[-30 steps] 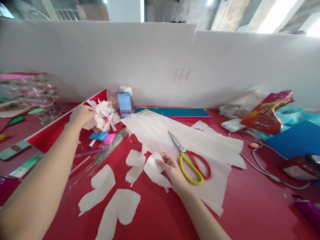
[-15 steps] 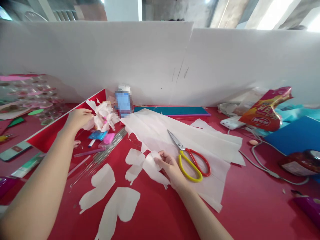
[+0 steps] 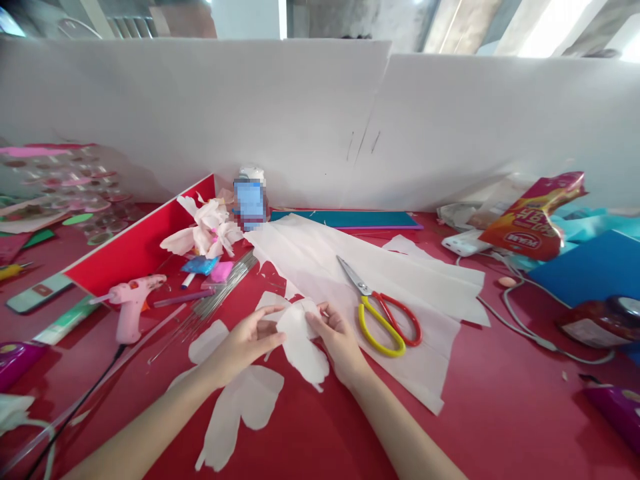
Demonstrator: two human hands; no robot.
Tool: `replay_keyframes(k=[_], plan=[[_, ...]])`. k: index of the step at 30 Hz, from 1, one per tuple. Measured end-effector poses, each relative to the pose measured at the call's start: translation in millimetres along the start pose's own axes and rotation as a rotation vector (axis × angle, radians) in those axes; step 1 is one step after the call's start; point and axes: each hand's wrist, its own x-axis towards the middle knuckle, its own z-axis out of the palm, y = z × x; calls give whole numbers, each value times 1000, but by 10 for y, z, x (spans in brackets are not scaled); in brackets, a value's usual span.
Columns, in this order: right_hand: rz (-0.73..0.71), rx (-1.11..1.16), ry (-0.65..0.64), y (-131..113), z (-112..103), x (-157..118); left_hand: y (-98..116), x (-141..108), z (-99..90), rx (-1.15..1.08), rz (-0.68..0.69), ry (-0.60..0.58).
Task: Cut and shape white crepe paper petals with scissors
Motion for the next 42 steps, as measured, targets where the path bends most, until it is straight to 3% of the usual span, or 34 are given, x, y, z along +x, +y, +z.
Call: replay_keyframes(k=[4,11,15,20,25,28,30,33,36,38,42], plan=[[-52,-33,-1,96,40,-19,-64,18,9,-51,-24,29],[-97,-109,-44,73,42,-38,-56,0,-33,76,59,109],[-112,-200,-65,43,56,-54,-45,-12,-26,81,72,94],[-156,-238,-17,45,67,-64,-19,-51,-28,45,43,-24],[-124,-210,-4,33,57,-94,7,-61,-98,116,79,54],[-89,-150,-2,39,67,-123,13,-44,-125,23,56,94],[-80,-82,19,49,88,-143,14,-42,-119,-174,38,103],[-83,44,65,66,126,-171,36,-74,-78,-491,90,-48],[-58,172,85,106,158,-189,90,-134,-4,-440,193,-223],[-34,223,76,159,194,-197,131,-173,57,-315,193,-157],[-30,208,64,255,340,-227,172,-207,151,-211,29,201]])
